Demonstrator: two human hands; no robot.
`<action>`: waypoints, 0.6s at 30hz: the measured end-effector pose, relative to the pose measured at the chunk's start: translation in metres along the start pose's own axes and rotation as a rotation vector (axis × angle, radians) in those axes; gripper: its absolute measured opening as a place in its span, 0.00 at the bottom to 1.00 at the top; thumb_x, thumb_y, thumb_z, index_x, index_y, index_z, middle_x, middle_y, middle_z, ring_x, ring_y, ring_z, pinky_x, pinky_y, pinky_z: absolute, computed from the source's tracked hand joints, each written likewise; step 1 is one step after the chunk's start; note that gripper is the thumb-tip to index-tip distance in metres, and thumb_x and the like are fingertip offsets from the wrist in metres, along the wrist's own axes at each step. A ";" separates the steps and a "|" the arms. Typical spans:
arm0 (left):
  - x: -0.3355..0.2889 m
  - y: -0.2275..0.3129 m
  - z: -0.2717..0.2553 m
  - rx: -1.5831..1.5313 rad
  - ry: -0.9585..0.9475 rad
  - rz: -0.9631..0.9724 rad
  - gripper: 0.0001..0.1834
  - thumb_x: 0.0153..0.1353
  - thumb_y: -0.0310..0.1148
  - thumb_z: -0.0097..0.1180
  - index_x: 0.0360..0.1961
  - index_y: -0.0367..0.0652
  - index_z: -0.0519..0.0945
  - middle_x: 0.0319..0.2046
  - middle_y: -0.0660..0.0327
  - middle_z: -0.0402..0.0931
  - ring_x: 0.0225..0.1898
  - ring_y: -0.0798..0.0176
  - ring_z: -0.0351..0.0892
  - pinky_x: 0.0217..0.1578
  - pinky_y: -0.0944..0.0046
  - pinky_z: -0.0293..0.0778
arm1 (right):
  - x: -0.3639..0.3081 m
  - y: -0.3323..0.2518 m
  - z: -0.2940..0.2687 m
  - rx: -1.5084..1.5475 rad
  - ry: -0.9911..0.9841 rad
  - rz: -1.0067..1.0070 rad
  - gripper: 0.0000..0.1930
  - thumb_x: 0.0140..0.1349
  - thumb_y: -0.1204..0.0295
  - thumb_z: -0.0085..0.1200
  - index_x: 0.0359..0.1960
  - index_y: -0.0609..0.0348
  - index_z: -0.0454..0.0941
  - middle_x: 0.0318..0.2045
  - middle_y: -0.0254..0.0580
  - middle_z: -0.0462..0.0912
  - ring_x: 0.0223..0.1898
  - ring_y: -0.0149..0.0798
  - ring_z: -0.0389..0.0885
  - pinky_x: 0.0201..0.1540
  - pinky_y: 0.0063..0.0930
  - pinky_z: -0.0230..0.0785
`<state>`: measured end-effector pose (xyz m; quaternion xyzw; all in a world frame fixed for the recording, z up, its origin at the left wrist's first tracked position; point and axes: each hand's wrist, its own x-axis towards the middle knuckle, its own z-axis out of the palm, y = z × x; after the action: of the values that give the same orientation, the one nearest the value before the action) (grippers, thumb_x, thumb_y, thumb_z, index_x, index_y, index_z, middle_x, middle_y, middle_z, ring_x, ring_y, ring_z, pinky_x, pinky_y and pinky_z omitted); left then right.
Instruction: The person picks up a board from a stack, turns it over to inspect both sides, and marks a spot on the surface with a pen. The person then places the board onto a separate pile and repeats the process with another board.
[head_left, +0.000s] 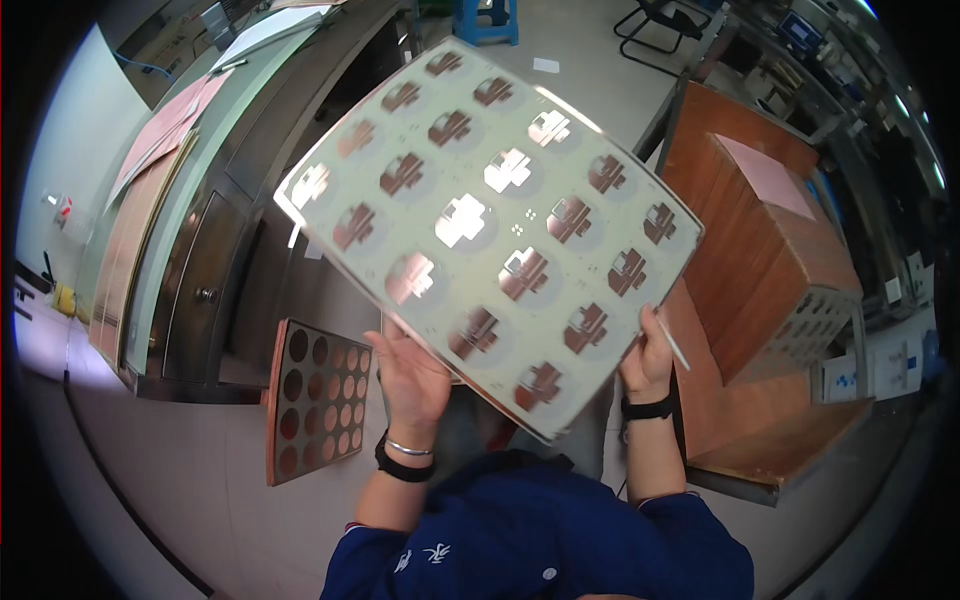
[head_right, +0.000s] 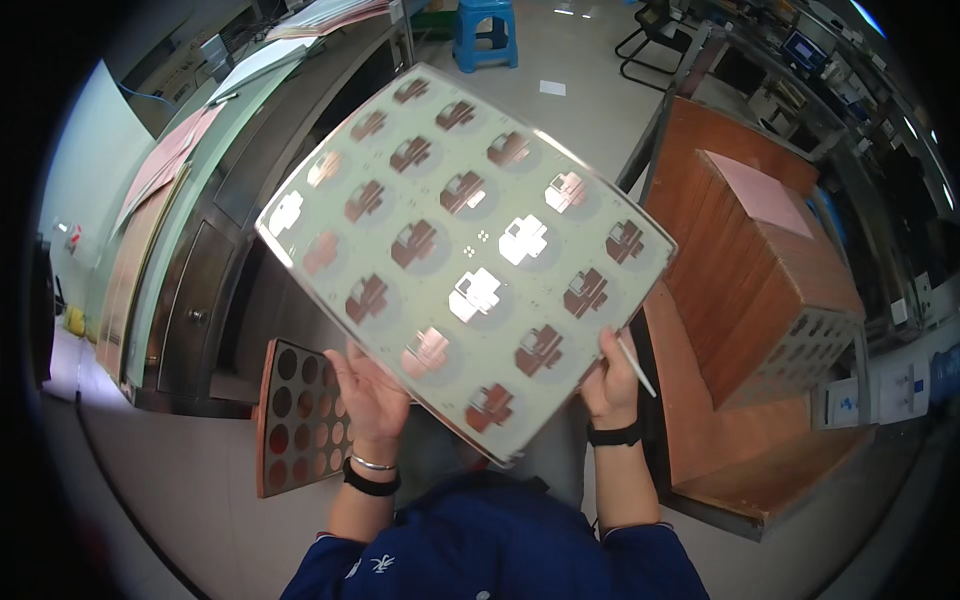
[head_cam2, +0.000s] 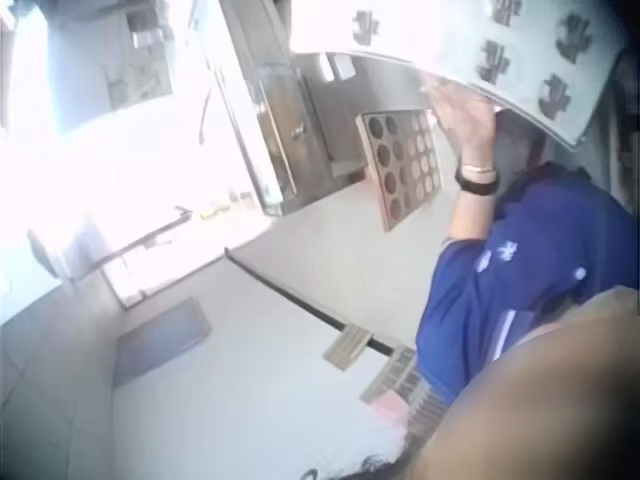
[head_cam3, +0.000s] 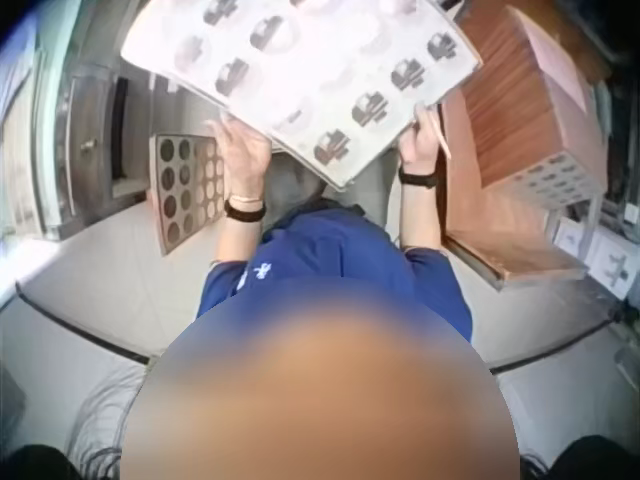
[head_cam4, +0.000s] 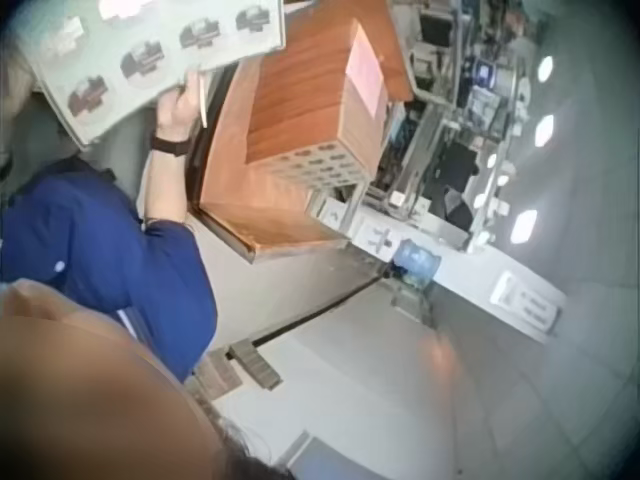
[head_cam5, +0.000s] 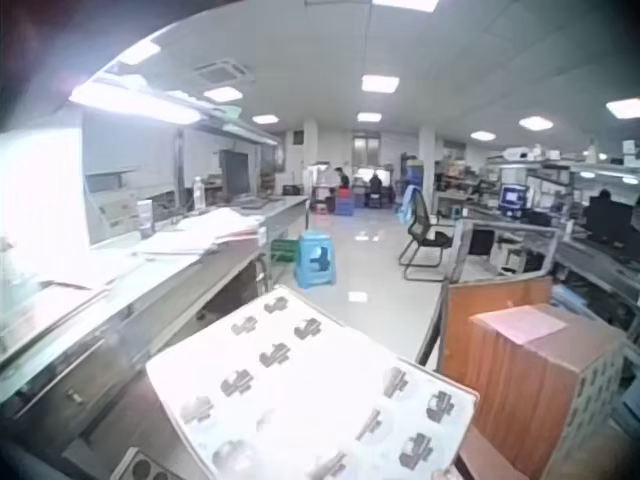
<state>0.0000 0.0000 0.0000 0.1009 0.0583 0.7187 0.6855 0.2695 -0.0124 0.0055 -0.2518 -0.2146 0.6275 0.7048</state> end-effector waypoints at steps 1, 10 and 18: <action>0.001 -0.004 0.000 0.177 0.040 -0.006 0.27 0.69 0.44 0.36 0.65 0.47 0.52 0.63 0.56 0.55 0.62 0.53 0.57 0.62 0.51 0.55 | -0.006 0.007 0.000 -0.045 0.005 -0.027 0.26 0.64 0.72 0.46 0.63 0.63 0.54 0.58 0.46 0.66 0.59 0.44 0.65 0.59 0.40 0.62; 0.007 0.032 -0.013 0.414 0.151 -0.003 0.24 0.68 0.34 0.38 0.64 0.43 0.55 0.59 0.58 0.62 0.57 0.61 0.65 0.56 0.60 0.66 | -0.012 -0.035 -0.013 -0.215 0.088 -0.101 0.23 0.67 0.61 0.40 0.57 0.67 0.63 0.52 0.46 0.73 0.52 0.37 0.73 0.52 0.33 0.70; 0.005 0.041 -0.008 0.437 0.170 -0.033 0.23 0.68 0.35 0.38 0.63 0.42 0.56 0.57 0.57 0.64 0.53 0.60 0.70 0.51 0.60 0.71 | -0.020 -0.041 -0.017 -0.332 0.012 -0.011 0.25 0.67 0.62 0.41 0.57 0.72 0.63 0.51 0.48 0.73 0.51 0.36 0.74 0.52 0.29 0.69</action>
<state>-0.0418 0.0032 0.0013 0.1851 0.2717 0.6837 0.6515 0.3093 -0.0374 0.0180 -0.3673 -0.3127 0.5778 0.6583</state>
